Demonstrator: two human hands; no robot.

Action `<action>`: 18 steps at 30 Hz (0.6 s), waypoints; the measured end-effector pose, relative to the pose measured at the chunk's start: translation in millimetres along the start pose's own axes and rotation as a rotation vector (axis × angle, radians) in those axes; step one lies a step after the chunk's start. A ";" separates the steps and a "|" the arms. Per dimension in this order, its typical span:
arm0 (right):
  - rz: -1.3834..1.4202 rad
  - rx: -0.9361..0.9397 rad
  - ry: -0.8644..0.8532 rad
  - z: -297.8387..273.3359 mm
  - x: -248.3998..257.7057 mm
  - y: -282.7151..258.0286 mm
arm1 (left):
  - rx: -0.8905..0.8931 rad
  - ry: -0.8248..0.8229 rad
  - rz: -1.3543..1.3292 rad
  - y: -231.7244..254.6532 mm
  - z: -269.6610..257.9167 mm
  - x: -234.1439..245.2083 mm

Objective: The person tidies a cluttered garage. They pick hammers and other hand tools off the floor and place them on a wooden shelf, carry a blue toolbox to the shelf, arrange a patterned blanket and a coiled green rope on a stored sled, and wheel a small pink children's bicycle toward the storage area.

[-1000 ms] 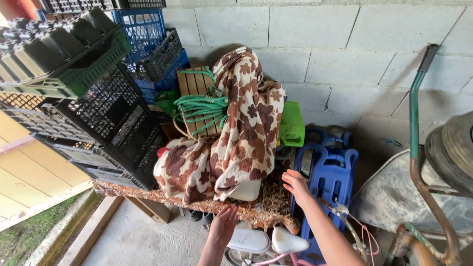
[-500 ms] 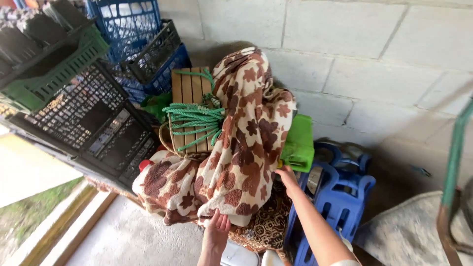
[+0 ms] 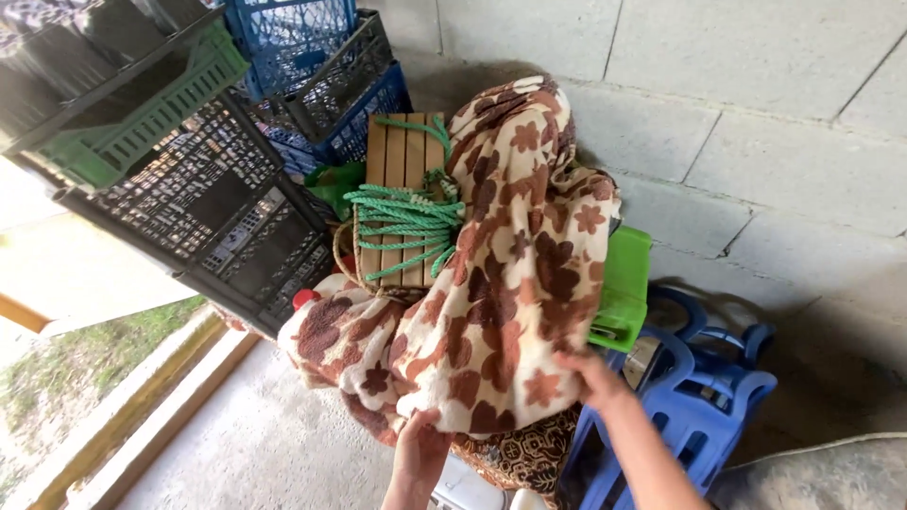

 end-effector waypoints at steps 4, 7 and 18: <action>-0.061 0.270 -0.006 -61.8 -28.8 -88.2 | -0.087 -0.217 0.083 27.6 -53.9 -74.8; -0.055 0.348 0.173 -98.7 -19.4 -129.8 | -0.165 -0.240 0.033 31.8 -56.3 -78.8; -0.060 0.307 0.525 -173.9 -9.8 -75.6 | -0.210 -0.192 0.242 -3.2 -77.1 -8.6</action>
Point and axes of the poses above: each hand's wrist, its own z-axis towards the middle knuckle, its own x-axis out of the back of the hand, y = z × x, the point moved 8 cm from there along z, towards the middle knuckle, and after that the axes turned 2 degrees about -x, right-handed, at the moved point
